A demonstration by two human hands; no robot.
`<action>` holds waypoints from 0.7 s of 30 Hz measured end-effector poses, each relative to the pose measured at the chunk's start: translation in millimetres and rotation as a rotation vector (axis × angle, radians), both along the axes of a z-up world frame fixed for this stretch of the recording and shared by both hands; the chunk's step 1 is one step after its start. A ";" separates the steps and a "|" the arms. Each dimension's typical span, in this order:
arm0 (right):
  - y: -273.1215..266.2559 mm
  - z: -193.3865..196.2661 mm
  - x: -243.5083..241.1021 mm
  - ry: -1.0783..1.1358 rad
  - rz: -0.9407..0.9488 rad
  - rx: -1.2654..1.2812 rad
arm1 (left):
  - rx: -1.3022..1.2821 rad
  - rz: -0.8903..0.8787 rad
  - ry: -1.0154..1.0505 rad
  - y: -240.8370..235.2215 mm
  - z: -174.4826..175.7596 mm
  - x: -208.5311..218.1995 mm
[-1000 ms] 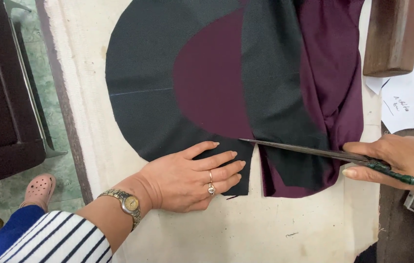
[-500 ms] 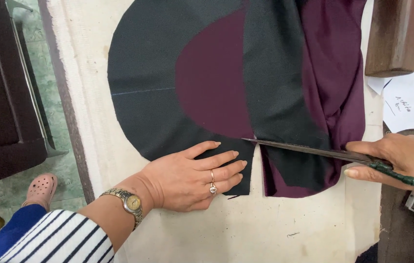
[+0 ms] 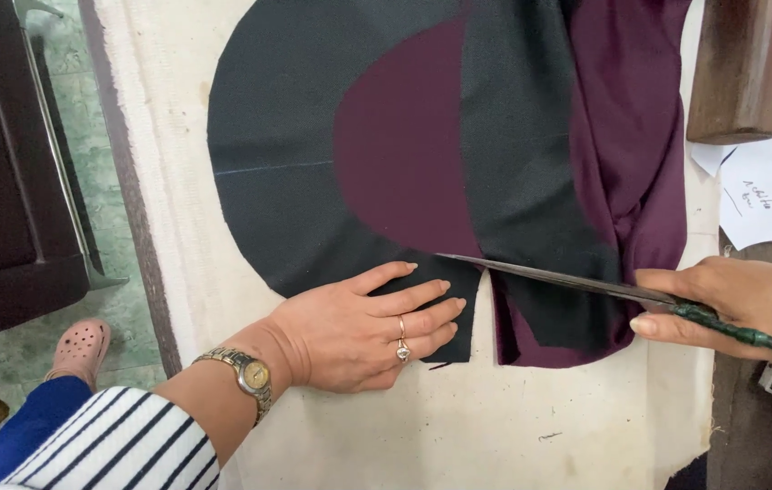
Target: Cutting out a pattern from fabric using scissors on a workbench
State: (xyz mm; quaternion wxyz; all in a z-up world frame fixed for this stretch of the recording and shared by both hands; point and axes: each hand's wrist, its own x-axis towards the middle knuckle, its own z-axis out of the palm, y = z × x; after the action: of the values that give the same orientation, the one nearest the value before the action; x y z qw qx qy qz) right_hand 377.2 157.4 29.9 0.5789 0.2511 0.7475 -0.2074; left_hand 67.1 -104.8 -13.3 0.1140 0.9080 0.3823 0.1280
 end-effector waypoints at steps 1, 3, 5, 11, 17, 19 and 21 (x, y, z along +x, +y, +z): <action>-0.9 0.5 -2.6 0.018 0.012 -0.001 | 0.005 -0.005 0.007 -0.1 -0.4 -0.3; -2.1 -0.1 -3.3 -0.008 0.011 0.004 | 0.002 -0.004 0.001 0.0 0.3 -0.1; -4.1 1.0 -5.0 -0.035 0.010 0.009 | 0.000 -0.003 -0.005 0.3 0.1 -0.1; -9.5 3.7 -9.3 -0.008 -0.035 0.004 | 0.005 0.002 -0.002 -0.1 0.4 -0.3; -9.5 -3.0 2.2 0.085 -0.126 -0.111 | 0.038 0.021 -0.019 0.0 0.5 -0.5; -10.5 -5.9 6.2 0.126 -0.142 -0.141 | 0.042 0.023 -0.016 -0.3 -0.4 -0.3; -13.4 -1.4 -0.7 0.086 -0.152 -0.122 | 0.039 0.020 -0.015 -0.3 -0.3 -0.7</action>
State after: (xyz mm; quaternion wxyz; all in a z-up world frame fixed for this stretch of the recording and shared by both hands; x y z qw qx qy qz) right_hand 376.6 144.0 28.5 0.5431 0.2620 0.7366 -0.3064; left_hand 66.4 -105.1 -13.6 0.0980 0.9052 0.3880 0.1432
